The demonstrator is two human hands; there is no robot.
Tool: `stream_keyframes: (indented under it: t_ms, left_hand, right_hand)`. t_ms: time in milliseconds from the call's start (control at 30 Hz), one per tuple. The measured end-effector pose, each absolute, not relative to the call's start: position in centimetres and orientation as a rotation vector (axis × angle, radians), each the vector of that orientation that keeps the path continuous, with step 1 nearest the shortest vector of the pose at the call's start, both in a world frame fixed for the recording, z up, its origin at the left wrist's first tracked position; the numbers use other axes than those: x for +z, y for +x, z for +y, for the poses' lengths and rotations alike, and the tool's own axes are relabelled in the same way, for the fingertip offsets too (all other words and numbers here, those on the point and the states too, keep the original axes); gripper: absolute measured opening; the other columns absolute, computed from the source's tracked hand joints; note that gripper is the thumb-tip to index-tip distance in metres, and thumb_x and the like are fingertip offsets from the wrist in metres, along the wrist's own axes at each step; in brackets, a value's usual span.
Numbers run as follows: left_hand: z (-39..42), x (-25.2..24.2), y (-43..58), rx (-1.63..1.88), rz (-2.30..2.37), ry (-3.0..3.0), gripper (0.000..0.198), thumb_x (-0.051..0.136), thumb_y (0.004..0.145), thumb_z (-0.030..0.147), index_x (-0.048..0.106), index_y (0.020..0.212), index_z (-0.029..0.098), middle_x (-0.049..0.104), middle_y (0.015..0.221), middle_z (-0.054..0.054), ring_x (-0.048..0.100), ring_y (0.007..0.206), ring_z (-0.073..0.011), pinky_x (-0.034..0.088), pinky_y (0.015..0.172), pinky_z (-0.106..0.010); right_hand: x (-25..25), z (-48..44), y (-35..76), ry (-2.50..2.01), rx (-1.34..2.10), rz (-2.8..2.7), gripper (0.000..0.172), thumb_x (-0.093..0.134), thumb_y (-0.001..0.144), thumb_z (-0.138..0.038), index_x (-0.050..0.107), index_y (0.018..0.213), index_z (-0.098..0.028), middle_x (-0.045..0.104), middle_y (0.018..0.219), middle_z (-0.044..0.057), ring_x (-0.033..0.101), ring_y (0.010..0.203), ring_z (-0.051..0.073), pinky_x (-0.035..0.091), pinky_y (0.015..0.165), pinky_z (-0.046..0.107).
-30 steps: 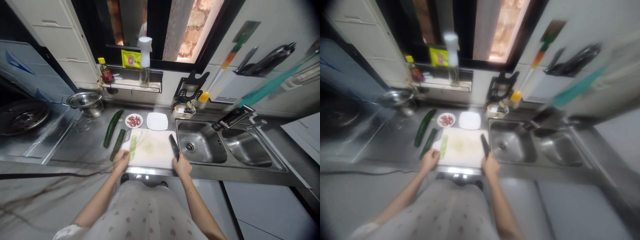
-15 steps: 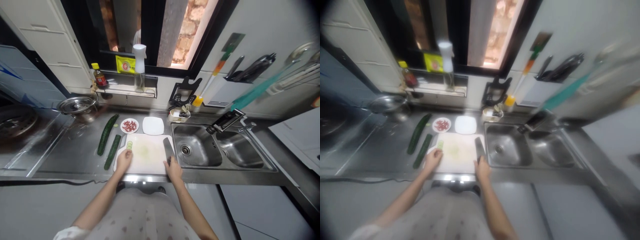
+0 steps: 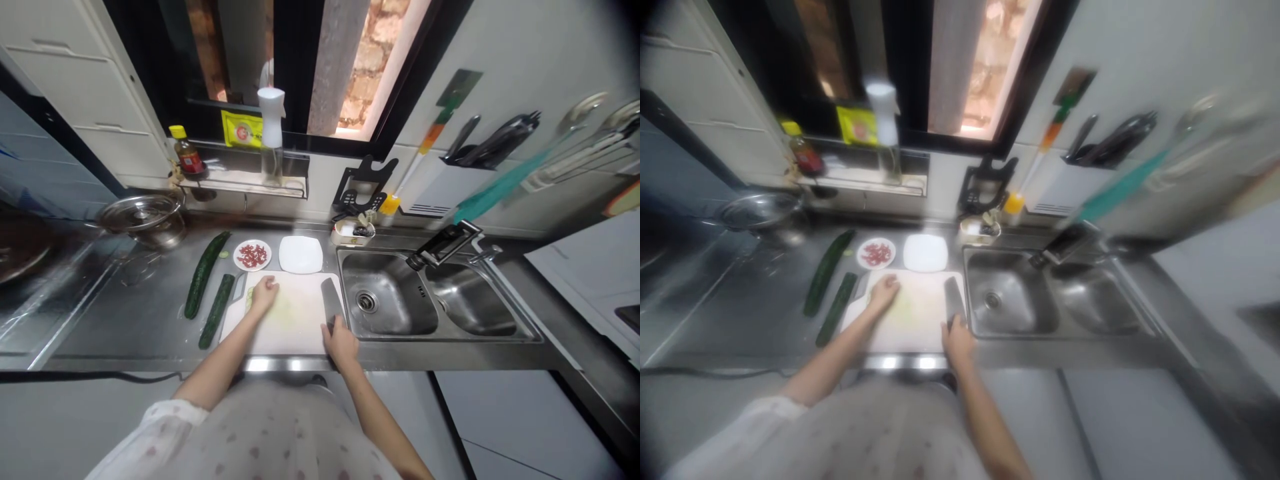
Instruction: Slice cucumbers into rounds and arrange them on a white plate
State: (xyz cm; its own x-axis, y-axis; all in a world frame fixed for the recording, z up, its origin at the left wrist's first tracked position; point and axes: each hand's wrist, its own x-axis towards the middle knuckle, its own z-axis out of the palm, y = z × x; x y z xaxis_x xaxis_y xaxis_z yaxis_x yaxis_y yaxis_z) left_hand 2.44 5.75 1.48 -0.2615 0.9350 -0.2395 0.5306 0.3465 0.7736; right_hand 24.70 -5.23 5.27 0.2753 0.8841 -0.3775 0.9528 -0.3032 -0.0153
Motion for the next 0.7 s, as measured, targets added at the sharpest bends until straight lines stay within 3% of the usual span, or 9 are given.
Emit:
stream_keyframes:
  t_ms: [300, 600, 700]
  left_hand:
    - [9.5, -0.1, 3.3, 0.709, 1.947, 1.234, 0.036, 0.058, 0.080, 0.028, 0.062, 0.114, 0.016, 0.071, 0.099, -0.009, 0.064, 0.096, -0.0228, 0.045, 0.084, -0.028]
    - [13.1, -0.9, 3.9, 0.625, 1.992, 1.270, 0.033, 0.058, 0.079, 0.031, 0.066, 0.106, 0.015, 0.069, 0.110, -0.013, 0.062, 0.104, -0.0246, 0.043, 0.086, -0.029]
    - [13.6, -0.9, 4.0, 0.598, 1.993, 1.268, 0.027, 0.058, 0.078, 0.031, 0.068, 0.098, 0.016, 0.072, 0.101, -0.011, 0.064, 0.098, -0.0235, 0.044, 0.082, -0.028]
  right_hand:
    - [6.1, -3.1, 25.8, 2.413, -0.582, 1.736, 0.057, 0.037, 0.091, -0.062, 0.047, 0.124, -0.017, 0.067, 0.105, 0.017, 0.065, 0.098, 0.027, 0.044, 0.078, 0.033]
    - [6.7, 9.2, 26.5, 2.454, -0.669, 1.894, 0.037, 0.043, 0.093, -0.041, 0.058, 0.117, -0.018, 0.067, 0.112, 0.012, 0.062, 0.105, 0.023, 0.043, 0.081, 0.028]
    - [5.6, 12.1, 25.9, 2.479, -0.743, 1.850, 0.034, 0.047, 0.091, -0.036, 0.061, 0.115, -0.017, 0.067, 0.112, 0.012, 0.062, 0.105, 0.022, 0.043, 0.080, 0.026]
